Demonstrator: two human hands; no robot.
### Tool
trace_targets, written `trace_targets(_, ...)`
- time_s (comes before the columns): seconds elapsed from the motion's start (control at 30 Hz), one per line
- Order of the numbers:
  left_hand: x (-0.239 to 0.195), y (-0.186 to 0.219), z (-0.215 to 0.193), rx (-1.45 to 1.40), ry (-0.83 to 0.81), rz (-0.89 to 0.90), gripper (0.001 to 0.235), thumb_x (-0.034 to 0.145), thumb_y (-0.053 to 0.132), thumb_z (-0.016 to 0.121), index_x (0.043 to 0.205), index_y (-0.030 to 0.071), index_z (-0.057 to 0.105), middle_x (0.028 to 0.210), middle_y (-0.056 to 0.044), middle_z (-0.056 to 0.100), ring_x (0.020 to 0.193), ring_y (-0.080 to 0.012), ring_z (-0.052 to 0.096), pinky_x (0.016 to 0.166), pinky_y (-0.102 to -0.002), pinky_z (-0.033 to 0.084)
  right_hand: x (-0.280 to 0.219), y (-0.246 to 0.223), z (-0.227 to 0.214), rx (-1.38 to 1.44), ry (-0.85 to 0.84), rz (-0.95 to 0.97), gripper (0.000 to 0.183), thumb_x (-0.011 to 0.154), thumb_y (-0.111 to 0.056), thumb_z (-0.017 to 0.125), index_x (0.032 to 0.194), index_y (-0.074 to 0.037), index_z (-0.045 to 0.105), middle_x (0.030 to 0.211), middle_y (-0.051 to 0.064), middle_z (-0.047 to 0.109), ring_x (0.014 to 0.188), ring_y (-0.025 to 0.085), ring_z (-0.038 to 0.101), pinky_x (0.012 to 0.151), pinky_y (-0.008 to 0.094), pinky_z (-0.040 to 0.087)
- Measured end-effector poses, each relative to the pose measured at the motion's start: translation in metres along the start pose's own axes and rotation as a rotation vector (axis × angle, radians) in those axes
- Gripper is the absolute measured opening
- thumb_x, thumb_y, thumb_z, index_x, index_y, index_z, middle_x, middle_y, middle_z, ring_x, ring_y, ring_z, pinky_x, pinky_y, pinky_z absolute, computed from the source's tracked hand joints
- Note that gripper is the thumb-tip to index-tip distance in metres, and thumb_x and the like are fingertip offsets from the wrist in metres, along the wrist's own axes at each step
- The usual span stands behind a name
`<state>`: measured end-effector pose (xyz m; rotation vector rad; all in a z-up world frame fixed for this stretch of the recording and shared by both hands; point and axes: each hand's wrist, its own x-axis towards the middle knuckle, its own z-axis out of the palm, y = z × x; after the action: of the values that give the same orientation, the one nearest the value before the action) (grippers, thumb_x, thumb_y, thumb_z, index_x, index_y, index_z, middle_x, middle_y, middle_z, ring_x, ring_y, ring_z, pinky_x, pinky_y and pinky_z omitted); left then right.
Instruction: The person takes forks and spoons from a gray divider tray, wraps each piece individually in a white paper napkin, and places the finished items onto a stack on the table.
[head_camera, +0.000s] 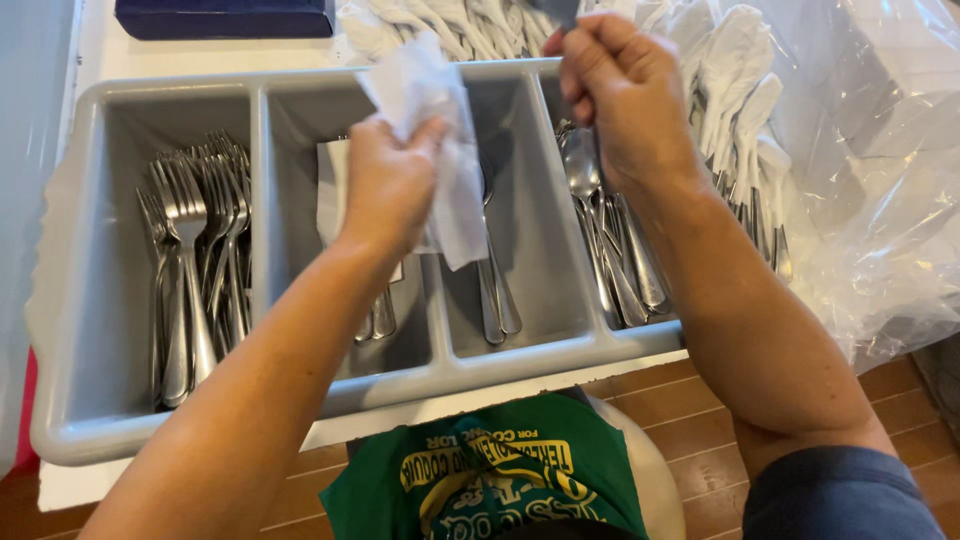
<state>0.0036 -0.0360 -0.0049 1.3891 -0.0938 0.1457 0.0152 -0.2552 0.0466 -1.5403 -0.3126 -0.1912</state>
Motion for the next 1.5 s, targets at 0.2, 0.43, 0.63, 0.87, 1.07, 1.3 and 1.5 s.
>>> trace_targets(0.2, -0.035, 0.016, 0.071, -0.504, -0.309, -0.415, 0.034, 0.095, 0.013, 0.073, 0.119, -0.009, 0.062, 0.105, -0.016, 0.072, 0.085, -0.0199, 0.072, 0.075, -0.039, 0.063, 0.001, -0.009, -0.041, 0.109, 0.128, -0.128, 0.016, 0.113, -0.010, 0.062, 0.101, -0.002, 0.070, 0.080, 0.002, 0.064, 0.066, 0.009, 0.052, 0.063, 0.024, 0.041)
trace_targets(0.43, -0.020, 0.002, 0.026, -0.235, -0.073, -0.438, 0.028, 0.094, 0.007, 0.066, 0.119, -0.005, 0.064, 0.102, -0.015, 0.073, 0.085, -0.0227, 0.073, 0.075, -0.040, 0.064, 0.001, -0.006, -0.051, -0.022, 0.071, -0.148, 0.021, 0.117, -0.008, 0.065, 0.097, -0.003, 0.066, 0.081, 0.004, 0.064, 0.061, 0.007, 0.050, 0.056, 0.023, 0.038)
trace_targets(0.63, -0.018, 0.006, -0.032, -0.176, 0.081, -0.476, 0.025, 0.092, 0.004, 0.066, 0.114, -0.008, 0.065, 0.105, -0.019, 0.076, 0.089, -0.0251, 0.078, 0.079, -0.039, 0.065, -0.021, -0.020, -0.021, -0.331, -0.148, -0.208, 0.028, 0.111, -0.003, 0.062, 0.136, -0.009, 0.049, 0.081, 0.000, 0.065, 0.071, 0.005, 0.059, 0.066, 0.021, 0.047)
trace_targets(0.87, -0.024, 0.010, -0.053, -0.135, 0.073, -0.396, 0.025, 0.091, 0.002, 0.070, 0.113, -0.008, 0.065, 0.108, -0.019, 0.075, 0.091, -0.0251, 0.077, 0.080, -0.039, 0.066, -0.045, -0.016, 0.045, -0.819, -0.381, -0.131, 0.028, 0.096, -0.006, 0.067, 0.124, -0.010, 0.068, 0.084, 0.012, 0.072, 0.073, 0.024, 0.071, 0.067, 0.037, 0.054)
trace_targets(1.07, -0.023, -0.002, -0.069, -0.264, -0.026, -0.380, 0.029, 0.089, -0.004, 0.063, 0.118, -0.006, 0.066, 0.113, -0.017, 0.074, 0.099, -0.0260, 0.075, 0.090, -0.040, 0.064, -0.055, 0.001, 0.055, -0.841, -0.415, -0.195, 0.021, 0.098, -0.006, 0.065, 0.118, -0.008, 0.069, 0.102, 0.016, 0.076, 0.091, 0.036, 0.074, 0.079, 0.045, 0.056)
trace_targets(1.3, -0.015, -0.003, -0.074, -0.204, 0.016, -0.269, 0.025, 0.095, 0.003, 0.065, 0.119, -0.004, 0.066, 0.114, -0.015, 0.075, 0.098, -0.0197, 0.075, 0.088, -0.035, 0.063, -0.063, -0.010, 0.067, -1.085, -0.393, -0.198, 0.030, 0.095, -0.008, 0.059, 0.121, -0.013, 0.073, 0.095, 0.016, 0.072, 0.083, 0.040, 0.069, 0.071, 0.050, 0.053)
trace_targets(1.5, -0.029, 0.015, -0.068, 0.441, 0.077, 0.053, 0.015, 0.099, 0.009, 0.071, 0.111, 0.000, 0.075, 0.100, -0.009, 0.080, 0.085, -0.0117, 0.072, 0.076, -0.028, 0.057, -0.068, -0.014, 0.081, -1.264, -0.424, -0.203, 0.044, 0.091, -0.003, 0.056, 0.132, -0.013, 0.066, 0.093, 0.015, 0.067, 0.076, 0.038, 0.069, 0.068, 0.051, 0.053)
